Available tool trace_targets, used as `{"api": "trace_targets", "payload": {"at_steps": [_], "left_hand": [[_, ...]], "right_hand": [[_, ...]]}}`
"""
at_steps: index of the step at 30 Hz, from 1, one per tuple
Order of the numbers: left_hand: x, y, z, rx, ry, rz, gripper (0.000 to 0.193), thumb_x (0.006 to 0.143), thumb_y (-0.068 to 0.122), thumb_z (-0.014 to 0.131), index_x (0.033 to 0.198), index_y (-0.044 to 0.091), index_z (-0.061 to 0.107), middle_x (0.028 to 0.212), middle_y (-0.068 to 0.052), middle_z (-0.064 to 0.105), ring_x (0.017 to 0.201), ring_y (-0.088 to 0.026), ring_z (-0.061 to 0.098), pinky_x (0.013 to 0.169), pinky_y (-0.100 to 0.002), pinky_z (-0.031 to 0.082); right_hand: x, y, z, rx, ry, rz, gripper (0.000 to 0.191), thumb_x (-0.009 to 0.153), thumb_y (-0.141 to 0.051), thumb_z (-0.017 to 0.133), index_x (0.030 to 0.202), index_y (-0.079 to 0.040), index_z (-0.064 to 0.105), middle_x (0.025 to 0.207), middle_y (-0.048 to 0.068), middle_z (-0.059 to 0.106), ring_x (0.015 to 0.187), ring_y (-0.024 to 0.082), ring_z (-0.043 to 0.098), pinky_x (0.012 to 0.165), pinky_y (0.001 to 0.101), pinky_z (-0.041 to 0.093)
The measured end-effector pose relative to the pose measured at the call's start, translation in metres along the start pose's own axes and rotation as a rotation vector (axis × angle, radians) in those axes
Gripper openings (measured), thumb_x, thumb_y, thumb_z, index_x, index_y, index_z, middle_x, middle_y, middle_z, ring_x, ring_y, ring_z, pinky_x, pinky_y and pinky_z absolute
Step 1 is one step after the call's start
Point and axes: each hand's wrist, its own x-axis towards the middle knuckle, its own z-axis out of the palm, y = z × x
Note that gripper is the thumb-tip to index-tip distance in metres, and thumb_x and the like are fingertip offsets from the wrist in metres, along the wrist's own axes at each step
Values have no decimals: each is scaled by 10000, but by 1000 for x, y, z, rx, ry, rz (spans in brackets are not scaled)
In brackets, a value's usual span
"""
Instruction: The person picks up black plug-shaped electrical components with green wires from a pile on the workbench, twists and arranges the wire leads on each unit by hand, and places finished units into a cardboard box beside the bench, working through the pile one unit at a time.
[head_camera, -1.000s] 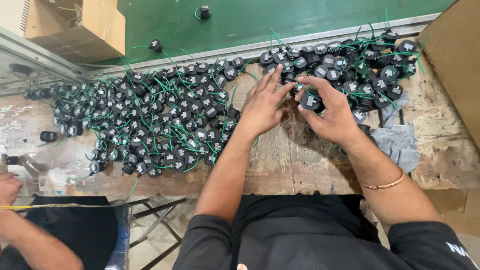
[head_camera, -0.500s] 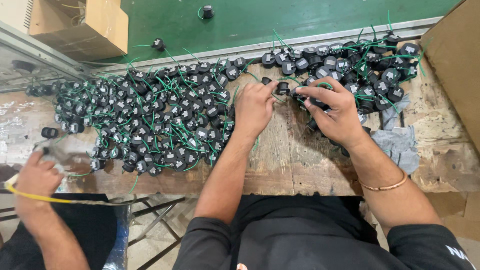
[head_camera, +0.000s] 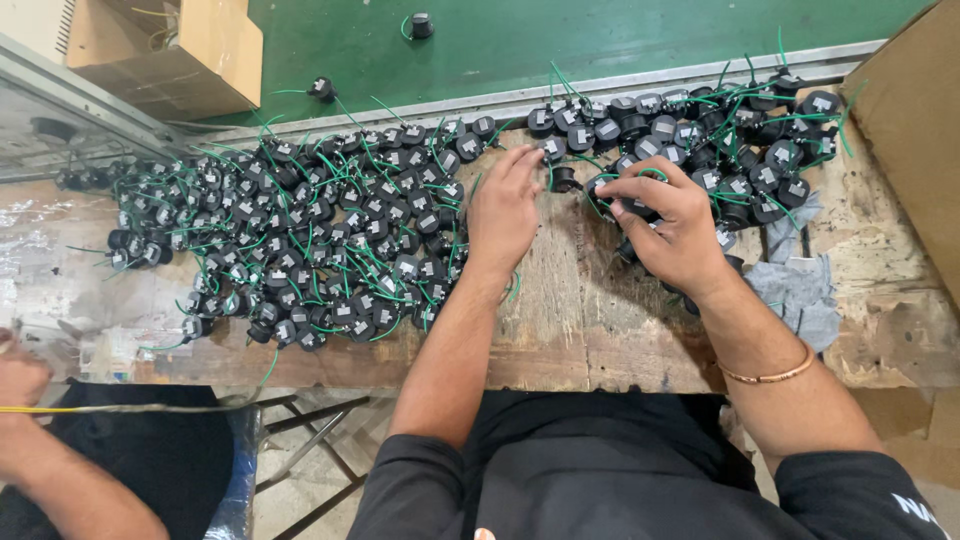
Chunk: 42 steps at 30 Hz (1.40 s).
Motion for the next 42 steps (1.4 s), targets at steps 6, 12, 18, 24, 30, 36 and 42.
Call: {"api": "trace_targets", "payload": {"at_steps": [6,12,18,24,30,36,42], "left_hand": [[1,14,-4,136,-107,323,626,718,57,707,1333,146,630,1484,-143,523,1359,-358,502,1046,-455,451],[4,17,-5,102,-216,283,245,837,104,760,1044,142,634,1220,-6,660,1206,-266,642,1023,-429,515],[0,17,-13,17,-82,138,356,817,-100,623,1110,83,706,1120,-77,653,1054,-322,655,854,-442,529],[-2,5,-10,-166,100,-15,336,795,-175,599,989,70,723,1040,-88,606,965,-250,670,819,-330,534],[-14,4,11,-1291,-58,-174,269,924,-181,561,1029,52,646,1133,-43,591,1120,-165,640,993,-271,522],[-25,29,8,-1147,-179,-123,224,973,-127,574,1104,31,663,1192,-27,568,1134,-134,587,948,-268,518],[-21,39,-23,-711,31,207,177,1008,16,684,1181,51,679,1151,-68,680,1086,-166,675,939,-287,576]], "right_hand": [[-1,-1,1,-5,-1,8,271,881,89,702,1115,-41,739,1046,125,663,980,249,674,867,334,538],[0,0,2,-3,-4,1,263,882,87,702,1110,-41,735,1051,126,664,982,244,674,863,333,540],[-1,1,1,-15,-6,4,247,886,77,709,1105,-36,735,1051,123,667,974,244,675,854,331,541],[0,0,3,-12,-18,38,333,857,37,756,1178,-42,710,1033,113,655,942,234,661,862,334,535],[0,0,12,-59,-137,-15,547,746,-41,832,1259,-18,641,1119,161,638,1035,344,652,903,391,529],[-5,9,18,-116,-130,-11,423,733,-39,807,1124,-4,650,1109,161,645,1015,335,682,853,385,560],[-6,12,18,-59,-133,-22,428,727,-111,878,1080,6,665,1068,161,640,955,306,677,805,371,556]]}}
